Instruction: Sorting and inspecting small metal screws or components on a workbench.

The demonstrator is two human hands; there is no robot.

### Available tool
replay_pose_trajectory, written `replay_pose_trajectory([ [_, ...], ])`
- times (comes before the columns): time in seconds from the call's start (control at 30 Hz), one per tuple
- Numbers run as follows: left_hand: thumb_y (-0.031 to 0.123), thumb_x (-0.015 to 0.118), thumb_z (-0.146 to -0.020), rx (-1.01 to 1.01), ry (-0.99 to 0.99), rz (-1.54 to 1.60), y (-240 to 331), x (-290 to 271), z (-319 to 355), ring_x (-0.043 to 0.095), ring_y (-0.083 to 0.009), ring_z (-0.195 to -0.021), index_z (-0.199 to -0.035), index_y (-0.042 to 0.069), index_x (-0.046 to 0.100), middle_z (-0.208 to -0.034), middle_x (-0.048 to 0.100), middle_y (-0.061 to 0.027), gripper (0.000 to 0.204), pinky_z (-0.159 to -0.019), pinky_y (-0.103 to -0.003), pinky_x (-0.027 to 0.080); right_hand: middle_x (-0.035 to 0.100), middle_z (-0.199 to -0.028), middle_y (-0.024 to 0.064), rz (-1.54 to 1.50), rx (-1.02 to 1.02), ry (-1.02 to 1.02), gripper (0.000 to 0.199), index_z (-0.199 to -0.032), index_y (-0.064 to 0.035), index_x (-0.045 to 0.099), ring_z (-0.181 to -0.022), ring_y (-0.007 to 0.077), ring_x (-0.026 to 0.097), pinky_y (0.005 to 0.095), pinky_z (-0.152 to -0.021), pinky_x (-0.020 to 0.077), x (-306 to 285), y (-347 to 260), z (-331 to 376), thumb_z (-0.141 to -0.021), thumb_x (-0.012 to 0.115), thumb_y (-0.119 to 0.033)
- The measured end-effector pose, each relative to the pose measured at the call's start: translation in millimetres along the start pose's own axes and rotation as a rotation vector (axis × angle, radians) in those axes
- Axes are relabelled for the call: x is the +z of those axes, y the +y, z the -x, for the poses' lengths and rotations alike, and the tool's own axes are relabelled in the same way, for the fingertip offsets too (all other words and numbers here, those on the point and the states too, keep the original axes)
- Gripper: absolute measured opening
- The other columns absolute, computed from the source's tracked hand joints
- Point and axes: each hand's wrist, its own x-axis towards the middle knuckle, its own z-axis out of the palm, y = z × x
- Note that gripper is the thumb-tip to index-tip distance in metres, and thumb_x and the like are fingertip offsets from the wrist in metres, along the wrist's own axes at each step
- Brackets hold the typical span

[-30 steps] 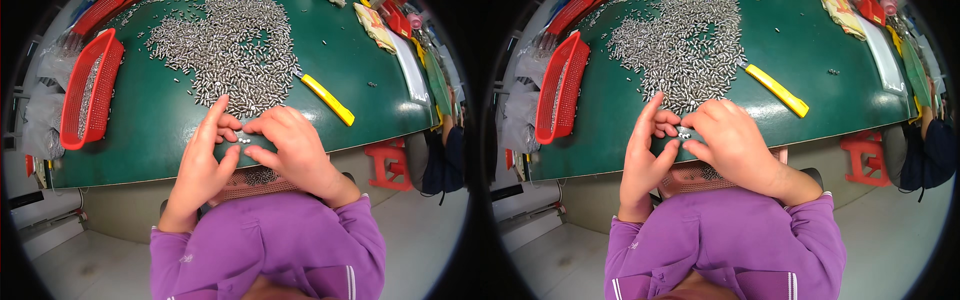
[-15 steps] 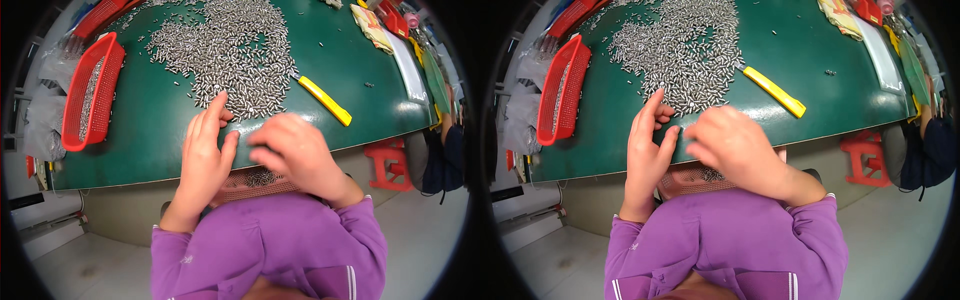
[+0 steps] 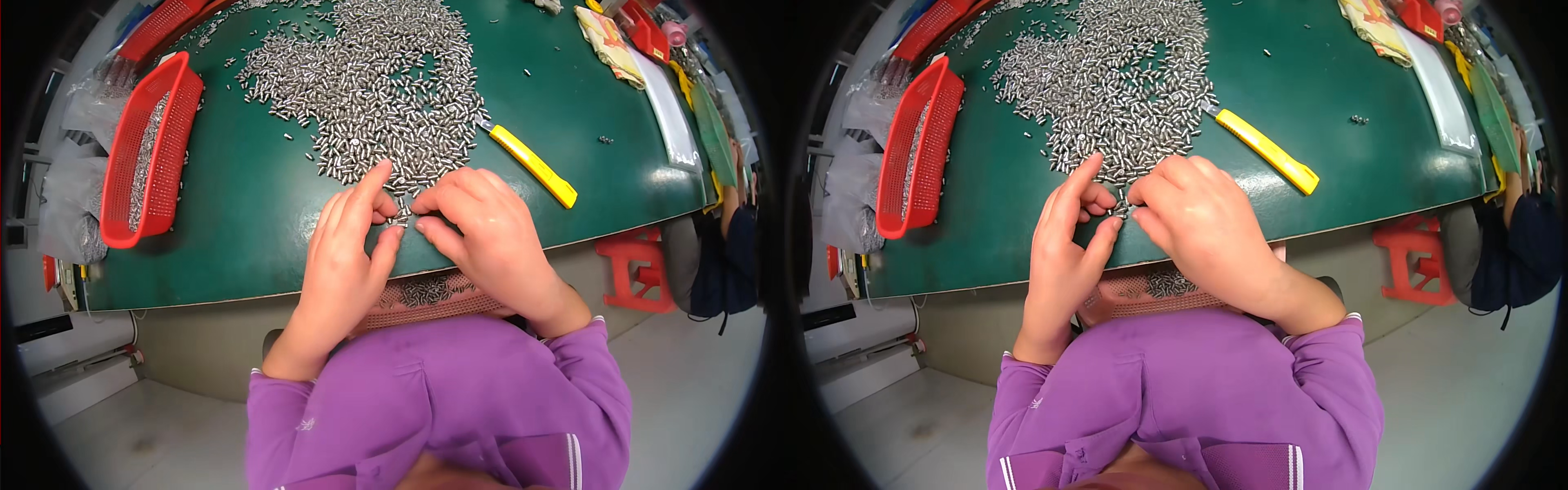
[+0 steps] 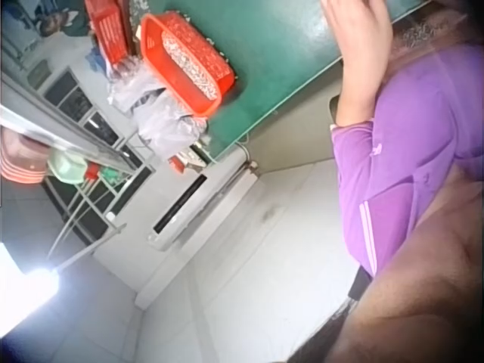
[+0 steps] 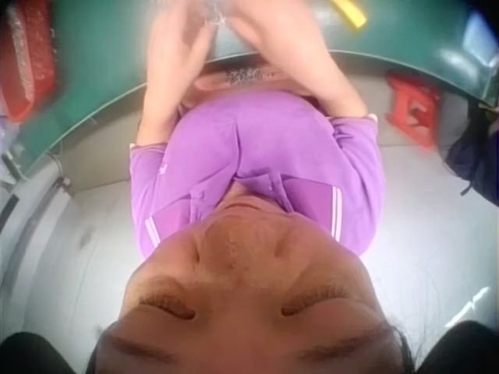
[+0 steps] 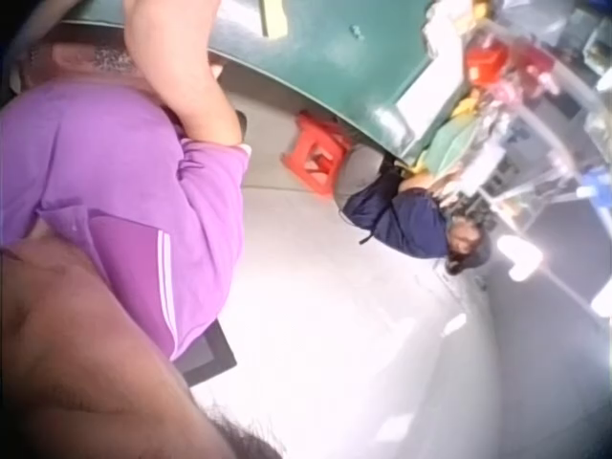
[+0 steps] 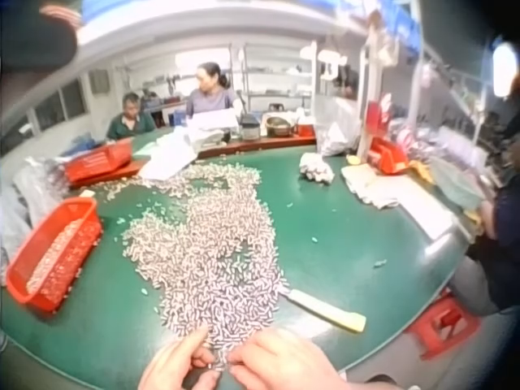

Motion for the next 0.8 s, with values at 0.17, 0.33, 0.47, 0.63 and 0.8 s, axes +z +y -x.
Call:
replay_pose_trajectory([
  [0.17,-0.01,0.068,-0.08,0.013,-0.005,0.03,0.7,1.1,-2.1,0.061,-0.0256,-0.093,-0.141,0.003,0.053,-0.097,0.065,-0.0088,0.065,-0.086,-0.039,0.05,0.06,-0.092,0.0102,0.002,-0.019,0.01,0.016,-0.095,-0.0059,0.066,-0.087,0.0325,0.059,0.0437,-0.076,0.0486,3.7,1.0,-1.6,-0.081,0.073,-0.006],
  [0.33,-0.011,0.067,-0.079,0.023,-0.039,0.034,1.8,-4.5,-2.5,0.061,-0.0257,-0.092,-0.141,0.003,0.054,-0.095,0.066,-0.0076,0.064,-0.086,-0.039,0.05,0.06,-0.09,0.01,-0.022,-0.039,-0.018,0.016,-0.095,-0.0058,0.065,-0.086,0.0328,0.059,0.0437,-0.076,0.0485,0.9,1.9,2.6,-0.081,0.073,-0.006],
  [0.47,-0.013,0.064,-0.08,0.055,-0.06,0.05,-0.9,-5.1,-1.7,0.061,-0.0256,-0.09,-0.141,0.004,0.053,-0.095,0.066,-0.0073,0.065,-0.086,-0.039,0.05,0.061,-0.091,0.0101,-0.065,-0.024,-0.043,0.017,-0.096,-0.0051,0.065,-0.087,0.033,0.06,0.0441,-0.076,0.0488,-2.5,1.1,4.8,-0.081,0.073,-0.005],
  [0.63,-0.012,0.066,-0.079,0.018,-0.039,0.035,3.6,-2.9,3.4,0.061,-0.025,-0.09,-0.144,0.003,0.05,-0.097,0.066,-0.0072,0.069,-0.084,-0.039,0.05,0.062,-0.091,0.0102,-0.075,-0.007,-0.031,0.02,-0.098,-0.0043,0.064,-0.087,0.0328,0.06,0.044,-0.076,0.0493,-1.1,-0.9,3.0,-0.08,0.073,-0.005],
  [0.8,-0.01,0.069,-0.078,0.021,-0.026,0.031,5.6,0.3,2.0,0.061,-0.0252,-0.089,-0.144,0.002,0.048,-0.097,0.066,-0.0073,0.071,-0.083,-0.04,0.05,0.064,-0.088,0.0085,-0.043,-0.03,0.006,0.019,-0.095,-0.0061,0.066,-0.08,0.0315,0.062,0.0433,-0.073,0.0496,3.1,-2.4,3.1,-0.079,0.075,-0.004],
])
